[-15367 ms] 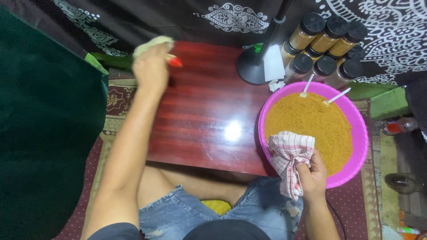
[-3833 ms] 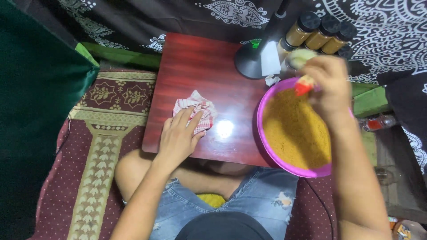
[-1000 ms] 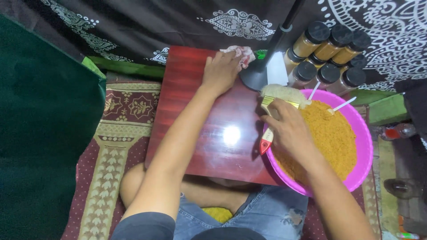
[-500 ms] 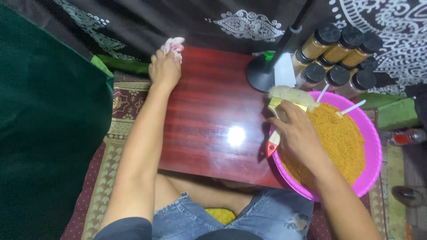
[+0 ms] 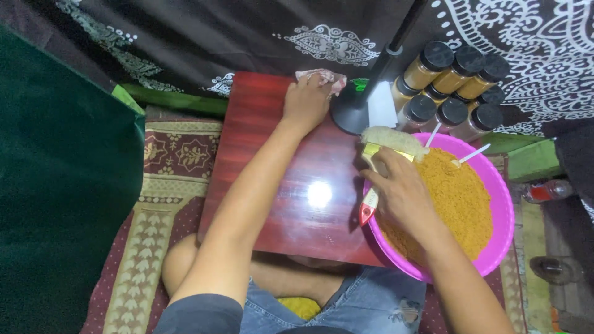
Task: Cleaning filled jars with a cloth, brushing powder off a table, and organizing the jars in a workspace.
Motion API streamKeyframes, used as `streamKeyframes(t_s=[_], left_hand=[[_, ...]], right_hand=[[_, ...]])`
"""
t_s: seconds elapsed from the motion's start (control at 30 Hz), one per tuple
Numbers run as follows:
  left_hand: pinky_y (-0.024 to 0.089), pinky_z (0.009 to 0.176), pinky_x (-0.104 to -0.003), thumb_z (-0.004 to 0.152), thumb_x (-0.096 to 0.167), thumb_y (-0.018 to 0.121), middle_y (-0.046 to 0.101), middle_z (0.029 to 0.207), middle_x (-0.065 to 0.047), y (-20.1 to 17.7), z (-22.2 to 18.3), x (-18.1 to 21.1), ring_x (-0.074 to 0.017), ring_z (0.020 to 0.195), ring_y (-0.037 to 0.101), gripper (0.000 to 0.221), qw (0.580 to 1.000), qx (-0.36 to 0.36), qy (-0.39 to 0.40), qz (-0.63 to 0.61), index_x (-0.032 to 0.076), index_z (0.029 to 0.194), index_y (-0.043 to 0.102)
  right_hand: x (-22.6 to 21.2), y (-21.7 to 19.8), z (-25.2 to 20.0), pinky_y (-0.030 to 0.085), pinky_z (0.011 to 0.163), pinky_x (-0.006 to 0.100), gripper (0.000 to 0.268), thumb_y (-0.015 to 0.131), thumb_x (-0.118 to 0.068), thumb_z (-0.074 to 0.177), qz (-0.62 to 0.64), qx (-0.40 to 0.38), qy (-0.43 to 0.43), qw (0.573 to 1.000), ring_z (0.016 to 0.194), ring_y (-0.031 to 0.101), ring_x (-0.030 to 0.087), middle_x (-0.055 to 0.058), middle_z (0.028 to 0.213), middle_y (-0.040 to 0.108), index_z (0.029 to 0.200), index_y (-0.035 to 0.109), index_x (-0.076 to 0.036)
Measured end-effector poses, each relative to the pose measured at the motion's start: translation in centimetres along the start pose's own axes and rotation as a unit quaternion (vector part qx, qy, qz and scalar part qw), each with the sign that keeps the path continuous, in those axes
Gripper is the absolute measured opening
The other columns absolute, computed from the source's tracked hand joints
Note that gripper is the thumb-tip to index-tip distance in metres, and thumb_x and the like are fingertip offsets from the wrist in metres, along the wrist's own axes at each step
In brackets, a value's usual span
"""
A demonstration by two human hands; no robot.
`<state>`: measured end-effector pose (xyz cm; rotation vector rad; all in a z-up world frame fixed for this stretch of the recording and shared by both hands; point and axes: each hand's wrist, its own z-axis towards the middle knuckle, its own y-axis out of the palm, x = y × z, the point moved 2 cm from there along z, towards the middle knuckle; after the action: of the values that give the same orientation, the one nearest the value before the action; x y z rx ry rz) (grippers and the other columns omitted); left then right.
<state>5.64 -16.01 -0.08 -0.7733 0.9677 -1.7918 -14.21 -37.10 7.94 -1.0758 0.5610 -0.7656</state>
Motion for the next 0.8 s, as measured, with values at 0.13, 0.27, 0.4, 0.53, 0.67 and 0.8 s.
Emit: streamKeyframes(t_s=[0.13,0.27,0.4,0.53,0.67,0.8], left_hand=[[0.050,0.063,-0.047,0.087,0.034,0.064,0.066,0.092,-0.007,1.3,-0.2,-2.2,-0.0354,0.087,0.067,0.025,0.999,0.006,-0.021,0.046,0.023,0.103,0.079],[0.055,0.060,-0.052,0.089,0.030,0.064,0.070,0.089,-0.015,-0.9,-1.6,-5.2,-0.0413,0.086,0.070,0.026,0.995,-0.045,-0.066,0.061,0.018,0.105,0.080],[0.055,0.061,-0.056,0.094,0.035,0.061,0.070,0.094,-0.018,-1.1,-3.7,-11.6,-0.0440,0.089,0.070,0.033,0.983,-0.075,-0.110,0.126,0.017,0.116,0.078],[0.055,0.065,-0.058,0.095,0.037,0.062,0.068,0.101,-0.022,-3.4,-5.0,-12.9,-0.0457,0.093,0.068,0.038,0.976,-0.083,-0.141,0.143,0.015,0.125,0.073],[0.054,0.074,-0.051,0.086,0.021,0.071,0.067,0.103,-0.017,-4.7,-3.9,-8.8,-0.0405,0.096,0.066,0.028,0.994,-0.026,-0.056,0.086,0.014,0.112,0.078],[0.048,0.090,-0.050,0.082,0.020,0.073,0.066,0.116,-0.012,-5.7,-1.8,-2.3,-0.0387,0.109,0.061,0.032,0.999,-0.031,-0.011,-0.024,0.016,0.113,0.078]], right_hand=[[0.0,-0.7,0.2,0.051,0.098,0.047,0.016,0.059,-0.010,0.095,-0.011,-0.007,-0.001,1.000,0.129,0.060,0.038,0.014,0.118,0.062,0.102,0.073,-0.015],[-0.1,-0.8,-0.2,0.053,0.095,0.046,0.015,0.057,-0.013,0.099,-0.009,-0.012,-0.002,1.000,0.125,0.061,0.037,0.011,0.118,0.062,0.100,0.072,-0.016],[-0.4,-1.2,0.3,0.053,0.094,0.047,0.012,0.060,-0.014,0.098,-0.013,0.002,-0.013,1.000,0.125,0.061,0.038,0.013,0.118,0.062,0.099,0.072,-0.014],[-0.7,-1.5,0.4,0.053,0.095,0.046,0.013,0.059,-0.013,0.099,-0.018,0.007,-0.012,1.000,0.126,0.061,0.037,0.013,0.120,0.061,0.099,0.072,-0.013],[-1.0,-2.1,0.7,0.051,0.095,0.046,0.015,0.056,-0.012,0.100,-0.014,0.019,-0.016,1.000,0.125,0.061,0.038,0.013,0.117,0.062,0.098,0.071,-0.013],[-1.2,-2.2,0.6,0.052,0.094,0.047,0.016,0.056,-0.009,0.099,-0.007,0.015,-0.012,1.000,0.124,0.062,0.039,0.014,0.116,0.062,0.099,0.072,-0.012]])
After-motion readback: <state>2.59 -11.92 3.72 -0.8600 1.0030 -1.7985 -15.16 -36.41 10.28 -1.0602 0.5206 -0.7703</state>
